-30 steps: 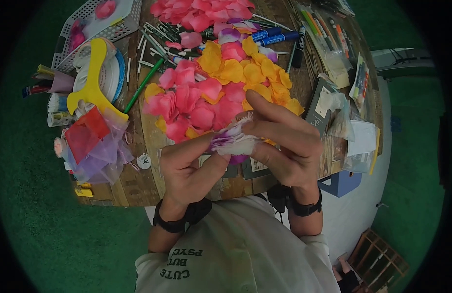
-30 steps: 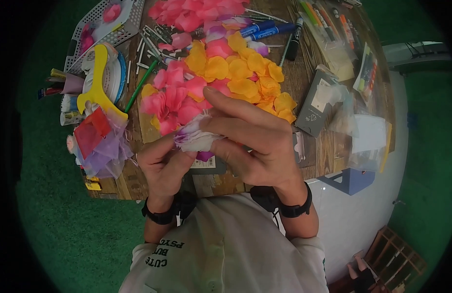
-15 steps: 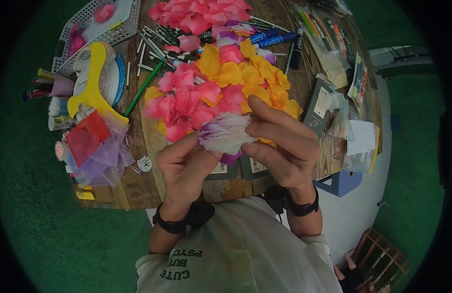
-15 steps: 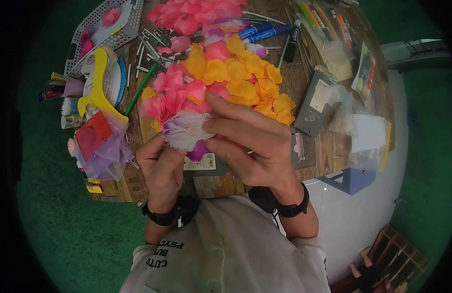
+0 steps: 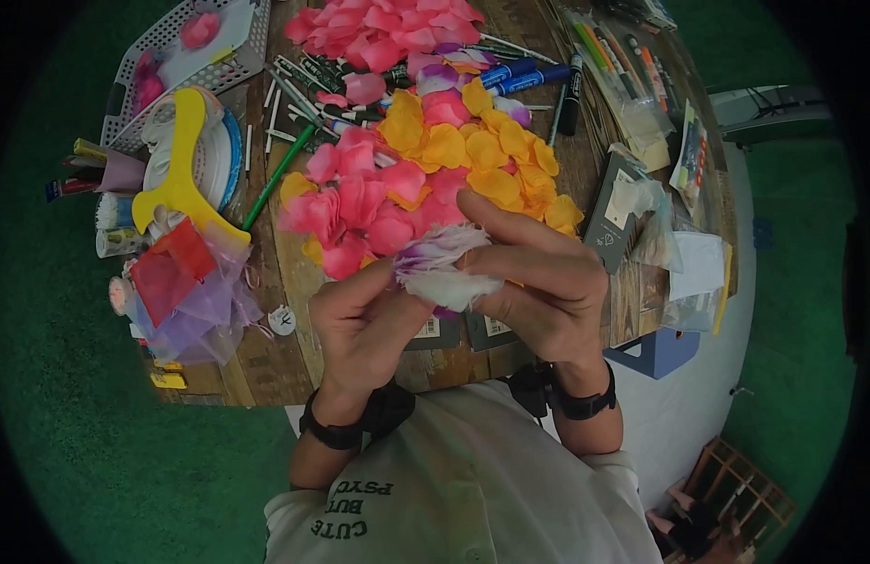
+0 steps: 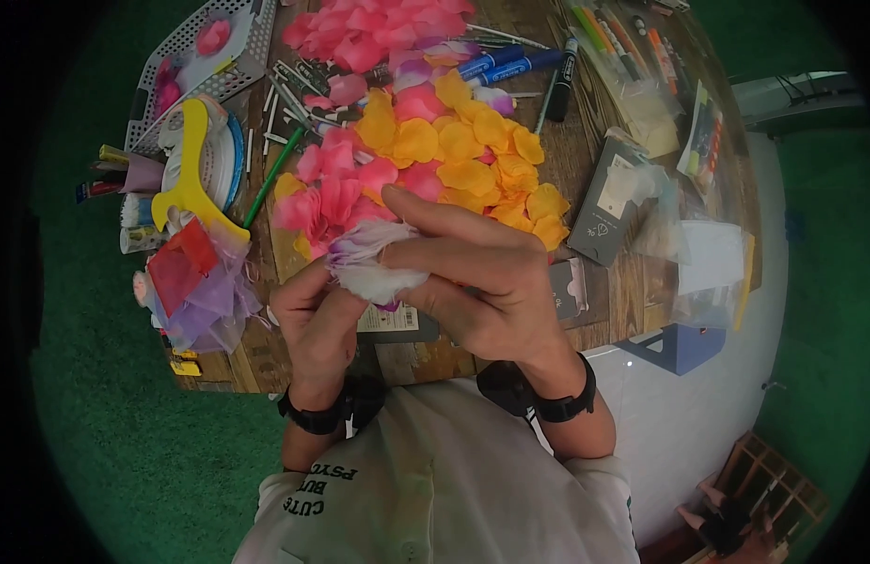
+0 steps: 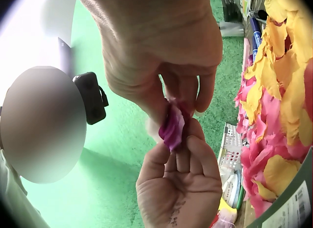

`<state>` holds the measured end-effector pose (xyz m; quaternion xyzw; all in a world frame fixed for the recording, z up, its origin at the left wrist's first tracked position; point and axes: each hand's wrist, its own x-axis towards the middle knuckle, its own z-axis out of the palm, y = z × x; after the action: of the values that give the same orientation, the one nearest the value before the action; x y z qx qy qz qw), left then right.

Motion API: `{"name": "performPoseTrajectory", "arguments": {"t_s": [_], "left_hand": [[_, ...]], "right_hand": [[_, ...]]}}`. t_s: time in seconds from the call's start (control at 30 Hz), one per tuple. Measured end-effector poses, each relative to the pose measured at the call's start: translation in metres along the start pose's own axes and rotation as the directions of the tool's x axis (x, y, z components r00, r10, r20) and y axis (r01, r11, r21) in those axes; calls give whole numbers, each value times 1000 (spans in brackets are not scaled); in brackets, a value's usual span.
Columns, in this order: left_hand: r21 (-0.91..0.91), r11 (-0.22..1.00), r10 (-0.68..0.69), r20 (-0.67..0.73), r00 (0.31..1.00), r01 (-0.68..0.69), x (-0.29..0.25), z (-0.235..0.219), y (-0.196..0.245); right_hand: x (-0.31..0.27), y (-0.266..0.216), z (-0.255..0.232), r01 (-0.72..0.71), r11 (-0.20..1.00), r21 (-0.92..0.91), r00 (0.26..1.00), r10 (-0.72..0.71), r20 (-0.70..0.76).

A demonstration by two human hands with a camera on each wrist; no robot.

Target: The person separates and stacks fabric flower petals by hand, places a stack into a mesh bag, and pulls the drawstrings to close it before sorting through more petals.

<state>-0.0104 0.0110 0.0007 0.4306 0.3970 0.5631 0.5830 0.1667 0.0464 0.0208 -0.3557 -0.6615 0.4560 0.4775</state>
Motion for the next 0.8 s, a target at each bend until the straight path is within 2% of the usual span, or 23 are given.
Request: {"name": "performPoseTrajectory", "arguments": {"t_s": [0.03, 0.1, 0.2, 0.3, 0.43, 0.5, 0.57, 0.6, 0.67, 0.73, 0.8], "left_hand": [[0, 1000, 2, -3, 1000, -2, 1, 0, 0], [-145, 988, -65, -19, 998, 61, 1, 0, -1], [-152, 986, -65, 35, 997, 70, 0, 0, 6], [-158, 986, -54, 12, 998, 56, 2, 0, 0], [-253, 962, -108, -23, 994, 99, -1, 0, -3], [-459, 872, -213, -35, 977, 173, -2, -4, -7], [-497, 842, -265, -49, 963, 207, 2, 4, 3], [-533, 813, -312, -56, 948, 236, 5, 6, 8], [-505, 822, -318, -24, 948, 263, 7, 4, 9], [-480, 826, -333, 7, 943, 296, 8, -1, 9], [-491, 788, -410, 29, 912, 371, 7, -8, 9]], "right_hand": [[1, 0, 0, 35, 998, -50, 999, -34, 25], [-1, 1, 1, 64, 993, -98, 997, -59, 50], [-1, 1, 7, 61, 991, -120, 998, -60, 10], [-1, 3, 9, -6, 999, -48, 1000, 6, -4], [-2, 3, 11, 131, 966, -221, 990, -141, -28], [0, 3, 12, 171, 942, -290, 983, -184, -20], [3, 5, 15, 288, 878, -381, 947, -321, -22], [3, 7, 15, 287, 879, -380, 947, -319, -22], [6, 10, 15, 363, 839, -406, 920, -391, 13], [7, 10, 14, 376, 835, -401, 917, -397, 31], [5, 10, 13, 382, 834, -399, 916, -398, 46]]}}
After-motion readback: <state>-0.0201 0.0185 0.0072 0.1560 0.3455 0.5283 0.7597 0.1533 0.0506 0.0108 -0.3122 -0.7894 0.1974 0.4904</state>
